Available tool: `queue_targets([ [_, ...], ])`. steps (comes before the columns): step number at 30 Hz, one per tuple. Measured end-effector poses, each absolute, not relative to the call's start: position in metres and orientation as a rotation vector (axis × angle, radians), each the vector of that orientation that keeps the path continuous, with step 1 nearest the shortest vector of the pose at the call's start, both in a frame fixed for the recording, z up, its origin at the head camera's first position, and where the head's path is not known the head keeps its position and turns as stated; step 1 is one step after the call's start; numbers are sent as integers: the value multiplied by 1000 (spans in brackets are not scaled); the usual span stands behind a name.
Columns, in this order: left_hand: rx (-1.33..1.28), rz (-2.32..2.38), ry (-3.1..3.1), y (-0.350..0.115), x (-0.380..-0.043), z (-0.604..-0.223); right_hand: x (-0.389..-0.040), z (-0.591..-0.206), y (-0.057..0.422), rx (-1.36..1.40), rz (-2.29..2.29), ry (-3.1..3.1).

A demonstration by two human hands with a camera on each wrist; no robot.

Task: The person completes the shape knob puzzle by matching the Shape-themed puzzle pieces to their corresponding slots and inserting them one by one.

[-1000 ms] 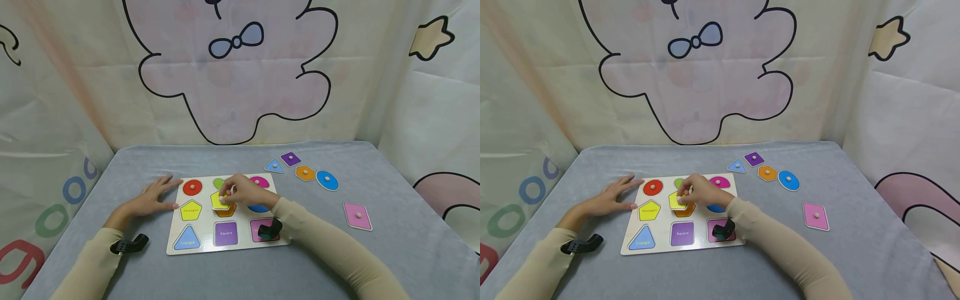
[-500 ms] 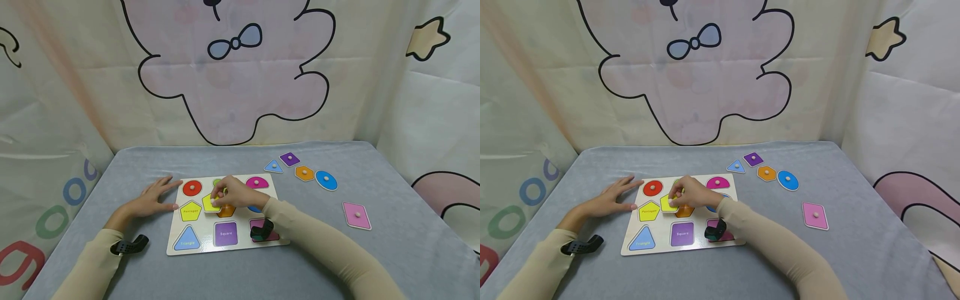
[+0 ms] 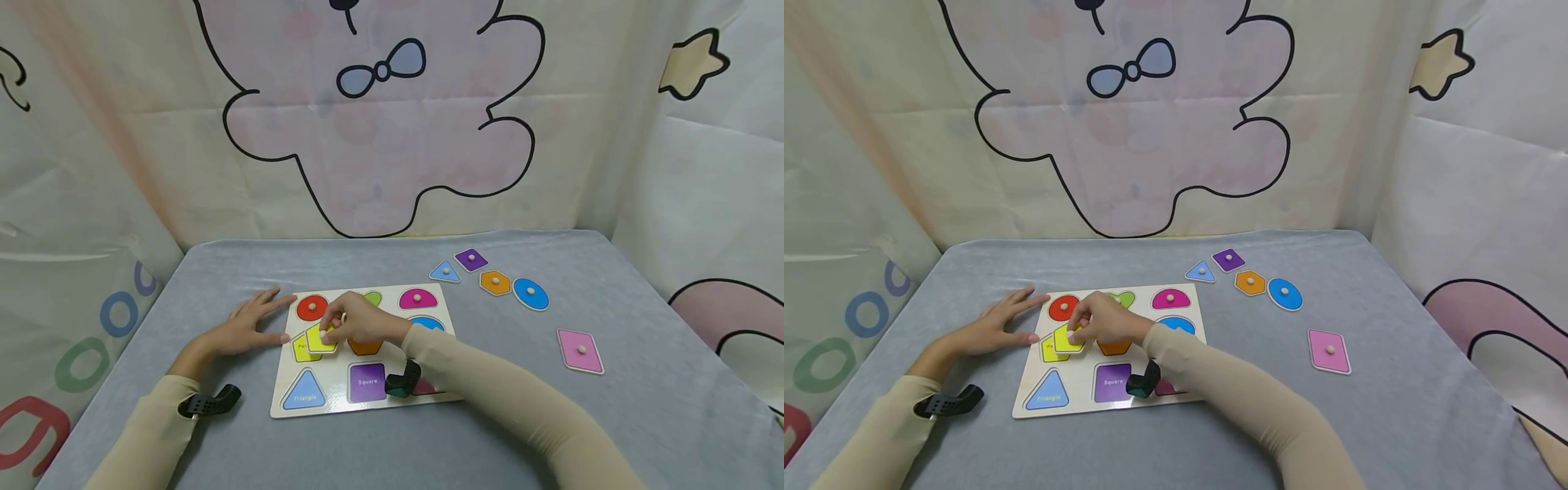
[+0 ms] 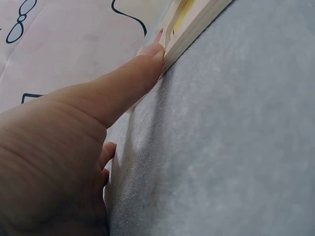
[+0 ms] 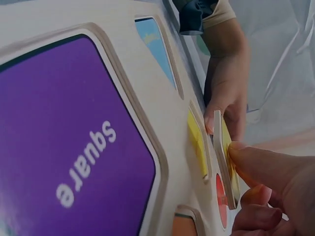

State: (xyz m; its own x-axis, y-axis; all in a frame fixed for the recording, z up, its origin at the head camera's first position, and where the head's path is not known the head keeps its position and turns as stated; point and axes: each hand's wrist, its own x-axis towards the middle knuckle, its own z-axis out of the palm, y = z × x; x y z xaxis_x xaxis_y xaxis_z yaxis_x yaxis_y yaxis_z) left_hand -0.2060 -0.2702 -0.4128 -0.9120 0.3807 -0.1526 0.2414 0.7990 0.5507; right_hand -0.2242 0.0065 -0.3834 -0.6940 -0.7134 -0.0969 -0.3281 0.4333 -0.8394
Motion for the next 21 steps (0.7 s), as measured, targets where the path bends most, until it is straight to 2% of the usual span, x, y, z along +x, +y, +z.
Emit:
queue_targets([
  [21,498,802,2733,-272,-206,-413,-220,-391,-20,-867,-1132,2247],
])
